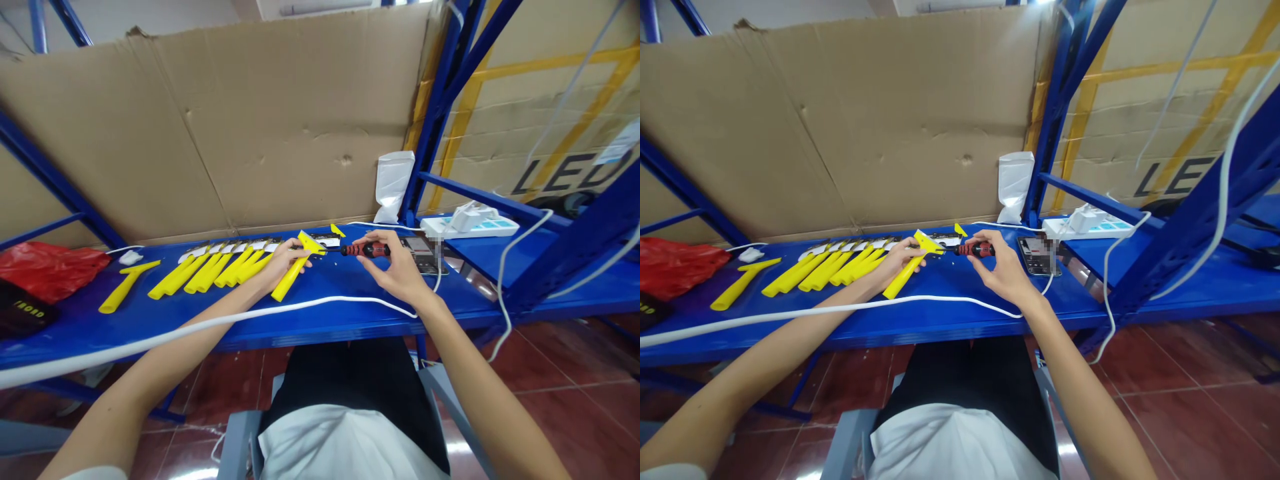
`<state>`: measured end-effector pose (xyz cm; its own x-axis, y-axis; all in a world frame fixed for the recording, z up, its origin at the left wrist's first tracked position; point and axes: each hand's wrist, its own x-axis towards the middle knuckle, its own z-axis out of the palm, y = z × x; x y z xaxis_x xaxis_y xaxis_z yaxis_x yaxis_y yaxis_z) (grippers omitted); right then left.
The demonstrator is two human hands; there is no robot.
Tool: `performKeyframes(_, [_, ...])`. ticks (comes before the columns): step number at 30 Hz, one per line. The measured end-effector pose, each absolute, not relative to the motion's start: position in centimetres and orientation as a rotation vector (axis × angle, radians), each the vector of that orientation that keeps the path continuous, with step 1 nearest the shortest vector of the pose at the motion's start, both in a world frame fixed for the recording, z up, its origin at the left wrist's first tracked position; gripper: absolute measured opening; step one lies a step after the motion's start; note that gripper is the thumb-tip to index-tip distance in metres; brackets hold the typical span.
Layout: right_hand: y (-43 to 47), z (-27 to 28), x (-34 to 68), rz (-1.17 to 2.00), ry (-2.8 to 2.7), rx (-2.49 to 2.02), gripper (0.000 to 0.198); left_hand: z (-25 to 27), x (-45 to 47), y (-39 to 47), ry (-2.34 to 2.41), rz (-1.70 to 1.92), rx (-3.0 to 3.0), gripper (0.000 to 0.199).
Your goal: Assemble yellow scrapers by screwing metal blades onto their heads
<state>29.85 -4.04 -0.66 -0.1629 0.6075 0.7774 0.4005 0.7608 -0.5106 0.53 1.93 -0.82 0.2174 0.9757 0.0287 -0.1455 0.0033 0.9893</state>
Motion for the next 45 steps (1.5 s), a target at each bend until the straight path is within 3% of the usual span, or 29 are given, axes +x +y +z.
performKeyframes(6, [-3.46,-1.01,30.01,0.071,-1.752,-0.872,0.033,-0.77,0.54,1.77,0.927,1.116,1.218,0.045])
performKeyframes(14, [-4.2,-0.27,29.99,0.219,-1.801,-0.829,0.031,-0.86,0.44,2.03,0.935,1.122,1.206,0.044])
performKeyframes(29, [-4.02,-0.48,29.94,0.022,-1.768,-0.867,0.023,-0.81,0.42,1.86,0.932,1.088,1.228,0.046])
performKeyframes(45, [-3.82,-0.61,29.98,0.088,-1.661,-0.888,0.035,-0.27,0.53,1.59,0.899,1.118,1.257,0.048])
